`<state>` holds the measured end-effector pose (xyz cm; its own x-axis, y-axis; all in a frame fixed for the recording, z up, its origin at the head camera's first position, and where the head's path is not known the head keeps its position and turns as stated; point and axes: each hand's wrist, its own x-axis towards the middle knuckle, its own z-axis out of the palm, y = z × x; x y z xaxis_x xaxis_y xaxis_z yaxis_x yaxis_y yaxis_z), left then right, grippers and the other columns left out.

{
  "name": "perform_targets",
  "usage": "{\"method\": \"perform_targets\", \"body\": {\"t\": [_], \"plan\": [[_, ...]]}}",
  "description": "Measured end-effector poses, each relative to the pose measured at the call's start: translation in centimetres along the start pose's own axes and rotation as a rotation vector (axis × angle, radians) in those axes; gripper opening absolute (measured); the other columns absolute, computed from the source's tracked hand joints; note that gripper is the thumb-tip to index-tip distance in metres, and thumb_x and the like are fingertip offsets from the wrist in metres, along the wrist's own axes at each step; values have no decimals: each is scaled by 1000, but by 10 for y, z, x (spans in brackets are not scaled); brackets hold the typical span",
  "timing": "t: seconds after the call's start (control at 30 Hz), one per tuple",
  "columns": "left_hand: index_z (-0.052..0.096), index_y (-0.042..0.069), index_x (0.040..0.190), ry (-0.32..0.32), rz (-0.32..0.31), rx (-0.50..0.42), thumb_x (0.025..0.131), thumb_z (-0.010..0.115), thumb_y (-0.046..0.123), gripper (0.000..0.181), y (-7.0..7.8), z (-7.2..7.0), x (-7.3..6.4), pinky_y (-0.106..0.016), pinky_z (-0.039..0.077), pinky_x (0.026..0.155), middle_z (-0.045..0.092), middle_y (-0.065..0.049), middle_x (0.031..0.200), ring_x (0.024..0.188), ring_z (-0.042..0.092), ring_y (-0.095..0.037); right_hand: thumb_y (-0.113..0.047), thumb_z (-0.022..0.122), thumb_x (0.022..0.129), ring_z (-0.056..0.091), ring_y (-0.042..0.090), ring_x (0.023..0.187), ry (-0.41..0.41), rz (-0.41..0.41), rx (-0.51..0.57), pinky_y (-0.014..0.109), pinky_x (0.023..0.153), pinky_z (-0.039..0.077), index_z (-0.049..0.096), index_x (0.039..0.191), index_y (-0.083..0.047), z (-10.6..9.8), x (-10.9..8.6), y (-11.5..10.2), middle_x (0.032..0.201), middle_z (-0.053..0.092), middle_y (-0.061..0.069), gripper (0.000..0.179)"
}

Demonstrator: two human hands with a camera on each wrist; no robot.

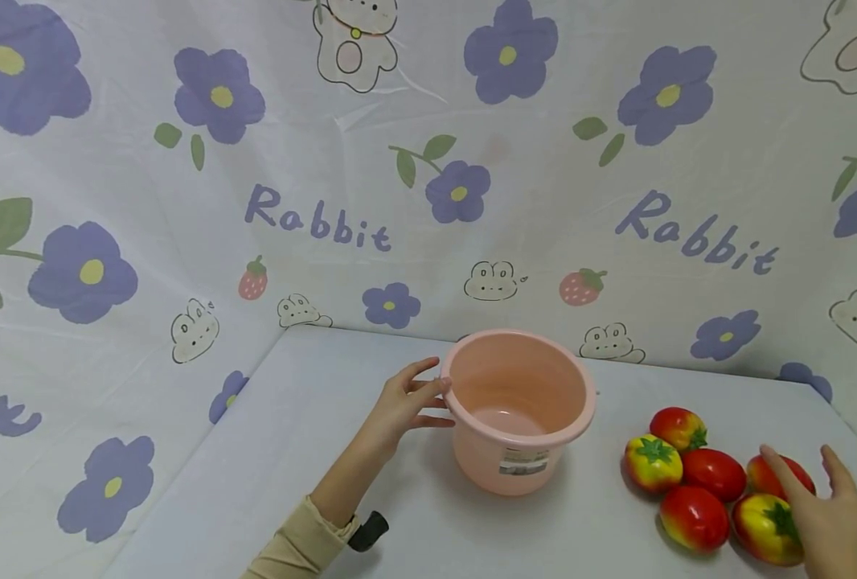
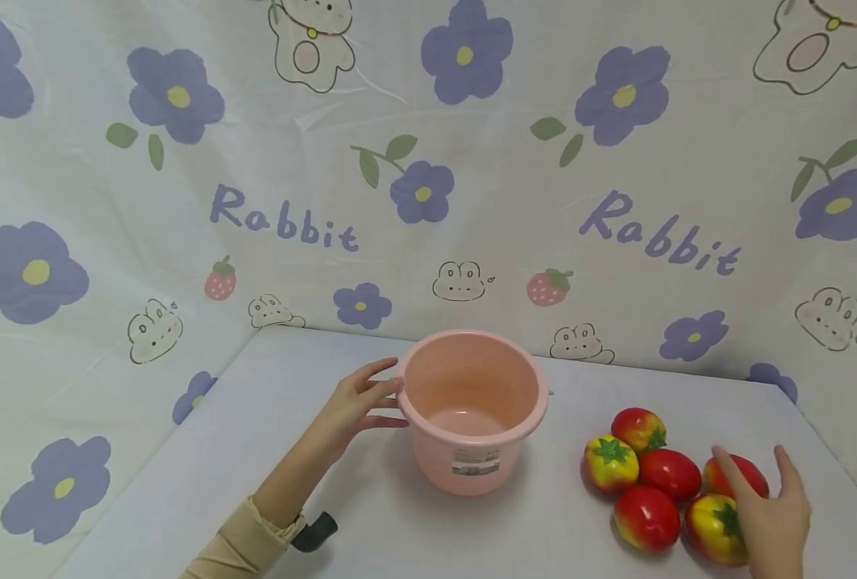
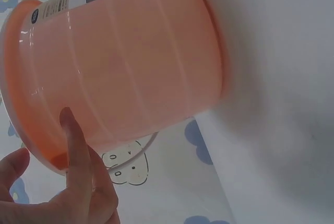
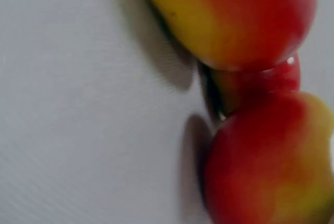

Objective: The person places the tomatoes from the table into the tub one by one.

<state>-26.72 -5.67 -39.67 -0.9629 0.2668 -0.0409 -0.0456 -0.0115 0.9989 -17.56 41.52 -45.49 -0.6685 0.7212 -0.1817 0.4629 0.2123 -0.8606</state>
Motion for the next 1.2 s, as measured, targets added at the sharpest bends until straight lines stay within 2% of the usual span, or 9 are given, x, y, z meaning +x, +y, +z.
{"method": "perform_targets", "body": {"t": [0.23,0.5,0.77,1.2], "plan": [[39,11,148,-25,0,-45,93,66,23,62,0,3,-5,-43,61,83,62,-17,117,91,72,-17,-51,49,95,1,44,150,-47,30,-6,63,116,20,-6,156,-17,5,9,16,163,-7,19,89],[43,11,145,-24,10,-82,93,66,19,58,-2,4,-9,-44,61,83,64,-15,111,92,73,-22,-45,51,95,7,43,150,-60,35,3,60,119,18,-4,156,-20,5,11,21,163,-1,19,86],[43,13,145,-22,10,-94,92,68,22,59,-1,4,-11,-44,60,85,66,-14,110,92,73,-23,-37,52,98,9,39,151,-36,55,39,54,121,16,-1,157,-21,6,11,20,164,1,14,81],[41,13,146,-36,11,-119,93,66,20,59,-2,4,-13,-44,59,87,66,-10,104,90,73,-21,-45,55,95,10,30,153,8,88,114,46,123,18,1,155,-37,6,17,18,166,3,5,81]]}}
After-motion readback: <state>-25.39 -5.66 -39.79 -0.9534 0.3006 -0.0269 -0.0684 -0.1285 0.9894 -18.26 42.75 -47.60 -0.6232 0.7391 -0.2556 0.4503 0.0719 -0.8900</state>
